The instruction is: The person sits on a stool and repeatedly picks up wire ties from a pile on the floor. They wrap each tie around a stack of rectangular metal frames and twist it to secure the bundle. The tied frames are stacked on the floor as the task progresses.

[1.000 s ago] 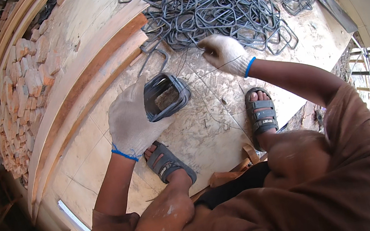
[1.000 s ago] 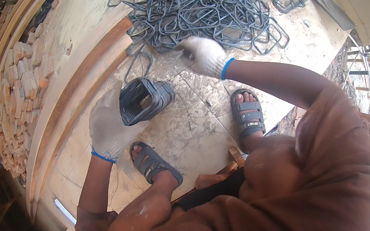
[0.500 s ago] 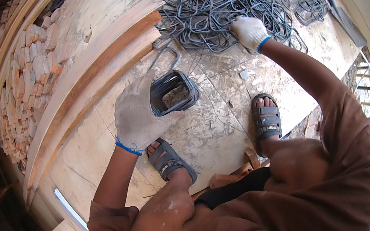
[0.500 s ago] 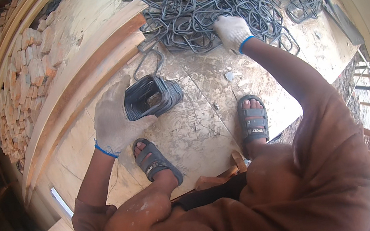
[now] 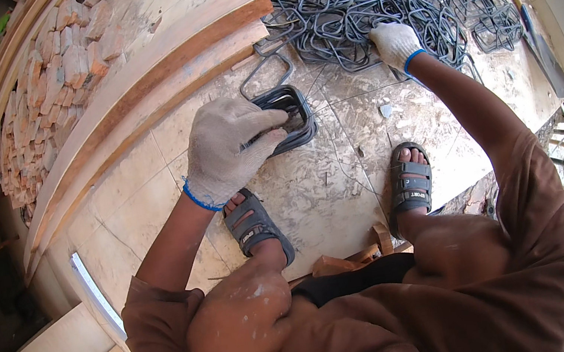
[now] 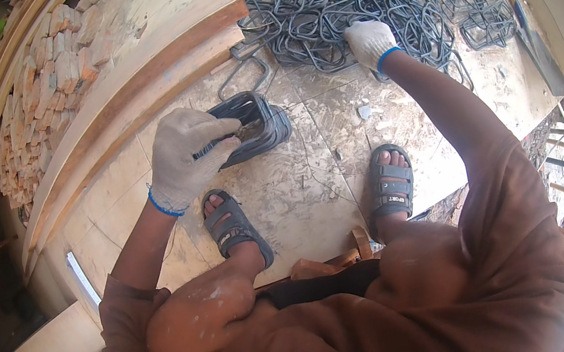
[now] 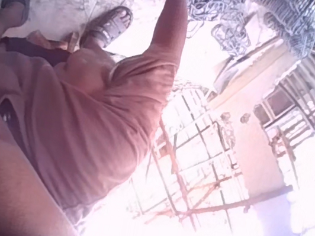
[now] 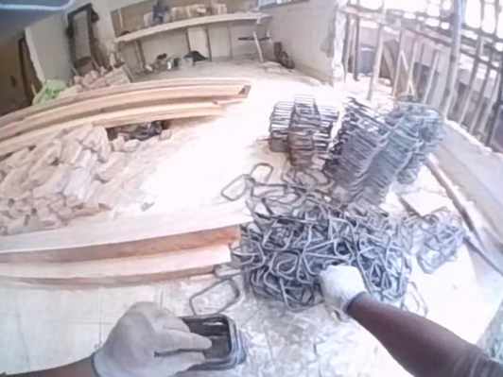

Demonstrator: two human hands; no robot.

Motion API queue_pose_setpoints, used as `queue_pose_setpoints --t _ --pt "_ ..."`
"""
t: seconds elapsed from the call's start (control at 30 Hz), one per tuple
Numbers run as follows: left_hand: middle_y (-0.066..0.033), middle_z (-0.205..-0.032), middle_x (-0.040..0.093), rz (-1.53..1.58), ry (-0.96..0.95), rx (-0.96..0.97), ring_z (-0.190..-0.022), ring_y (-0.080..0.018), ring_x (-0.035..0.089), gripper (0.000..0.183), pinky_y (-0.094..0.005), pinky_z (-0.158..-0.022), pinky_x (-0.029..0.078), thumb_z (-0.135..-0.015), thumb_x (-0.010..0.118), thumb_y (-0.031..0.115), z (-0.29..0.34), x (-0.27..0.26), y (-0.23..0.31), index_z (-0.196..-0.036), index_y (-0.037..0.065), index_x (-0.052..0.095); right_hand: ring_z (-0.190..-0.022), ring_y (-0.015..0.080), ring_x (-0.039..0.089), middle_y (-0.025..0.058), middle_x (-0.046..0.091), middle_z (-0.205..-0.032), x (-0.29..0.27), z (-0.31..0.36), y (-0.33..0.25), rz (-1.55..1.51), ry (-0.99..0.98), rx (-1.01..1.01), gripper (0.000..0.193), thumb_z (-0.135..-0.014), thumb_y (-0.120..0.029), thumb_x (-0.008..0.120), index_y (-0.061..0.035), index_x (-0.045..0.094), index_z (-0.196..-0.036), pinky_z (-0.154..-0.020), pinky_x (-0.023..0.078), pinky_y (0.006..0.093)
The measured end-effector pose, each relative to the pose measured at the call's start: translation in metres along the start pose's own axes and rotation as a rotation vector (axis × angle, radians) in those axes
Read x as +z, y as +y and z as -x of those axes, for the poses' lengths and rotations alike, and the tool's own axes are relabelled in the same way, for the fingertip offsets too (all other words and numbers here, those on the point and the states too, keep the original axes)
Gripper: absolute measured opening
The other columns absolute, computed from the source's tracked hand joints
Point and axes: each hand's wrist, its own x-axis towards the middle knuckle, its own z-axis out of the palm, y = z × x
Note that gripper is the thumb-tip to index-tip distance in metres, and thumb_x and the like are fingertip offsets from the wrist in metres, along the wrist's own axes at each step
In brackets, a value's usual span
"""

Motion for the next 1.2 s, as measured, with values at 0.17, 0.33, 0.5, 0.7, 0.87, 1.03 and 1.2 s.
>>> queue_pose_setpoints --t 0.17,0.33,0.5,0.7,0.87,1.03,1.2 --pt "-0.0109 -0.091 0.079 0.082 0.033 -0.108 -0.087 -0.0287 0.073 0.03 -0.0414 -0.083 0.056 -0.08 0.088 0.012 -0.005 0.013 0.007 -0.109 0.009 0.085 -0.098 0.0405 0.074 0.0143 0.075 -0.102 -0.01 0.012 0.001 -0.153 0.272 0.017 0.024 -0.1 -0.031 0.067 -0.0109 0.079 -0.101 -0.082 0.059 0.0525" --pt "-0.0094 -0.091 0.078 0.14 0.063 -0.15 -0.09 -0.0261 0.073 0.031 -0.0386 -0.086 0.057 -0.082 0.087 0.011 -0.004 0.021 0.005 -0.113 0.009 0.085 -0.1 0.0314 0.078 0.0162 0.081 -0.107 -0.071 0.049 0.006 -0.881 0.505 0.198 0.035 -0.106 -0.028 0.075 0.0013 0.076 -0.125 -0.088 0.058 0.0391" --pt "-0.0128 -0.11 0.077 0.288 0.033 -0.261 -0.098 -0.0279 0.072 0.045 -0.0414 -0.094 0.057 -0.082 0.087 0.014 -0.004 0.017 0.015 -0.126 0.008 0.08 -0.065 0.0043 0.052 -0.003 0.064 -0.082 -0.141 0.1 -0.012 -1.428 0.378 0.089 0.027 -0.111 -0.026 0.071 -0.0008 0.08 -0.117 -0.059 0.041 0.0226" --pt "-0.0171 -0.125 0.073 -0.055 0.192 -0.076 -0.113 -0.037 0.071 0.065 -0.0482 -0.1 0.056 -0.081 0.09 0.026 -0.016 0.021 0.028 -0.142 0.012 0.072 -0.072 0.0116 0.062 0.0043 0.07 -0.084 -0.186 0.143 -0.051 -1.032 0.549 -0.075 0.018 -0.104 -0.013 0.075 0.0027 0.079 -0.111 -0.063 0.049 0.0294" --pt "-0.0209 -0.137 0.068 -0.069 0.075 -0.04 -0.124 -0.0408 0.066 0.08 -0.0521 -0.106 0.052 -0.081 0.091 0.032 -0.016 0.019 0.029 -0.153 0.013 0.063 -0.079 0.0344 0.075 0.0156 0.074 -0.089 -0.202 0.17 -0.078 -0.727 0.56 -0.131 0.016 -0.092 -0.011 0.082 -0.0034 0.082 -0.106 -0.07 0.059 0.0407" --pt "-0.0272 -0.143 0.064 -0.21 0.131 -0.017 -0.131 -0.0448 0.062 0.089 -0.0559 -0.113 0.046 -0.082 0.087 0.029 -0.028 0.037 0.045 -0.16 0.003 0.052 -0.076 0.0319 0.073 0.0162 0.074 -0.086 -0.189 0.161 -0.087 -0.803 0.648 -0.036 0.012 -0.097 -0.011 0.079 -0.0008 0.081 -0.104 -0.069 0.056 0.0389" --pt "-0.0283 -0.147 0.062 -0.31 -0.018 -0.04 -0.142 -0.0432 0.054 0.085 -0.0603 -0.124 0.031 -0.098 0.072 0.038 -0.036 0.049 0.036 -0.167 -0.001 0.04 -0.073 0.0239 0.071 0.0146 0.074 -0.085 -0.184 0.155 -0.088 -0.939 0.628 0.075 0.016 -0.102 -0.013 0.076 0.0025 0.08 -0.103 -0.068 0.054 0.0355"
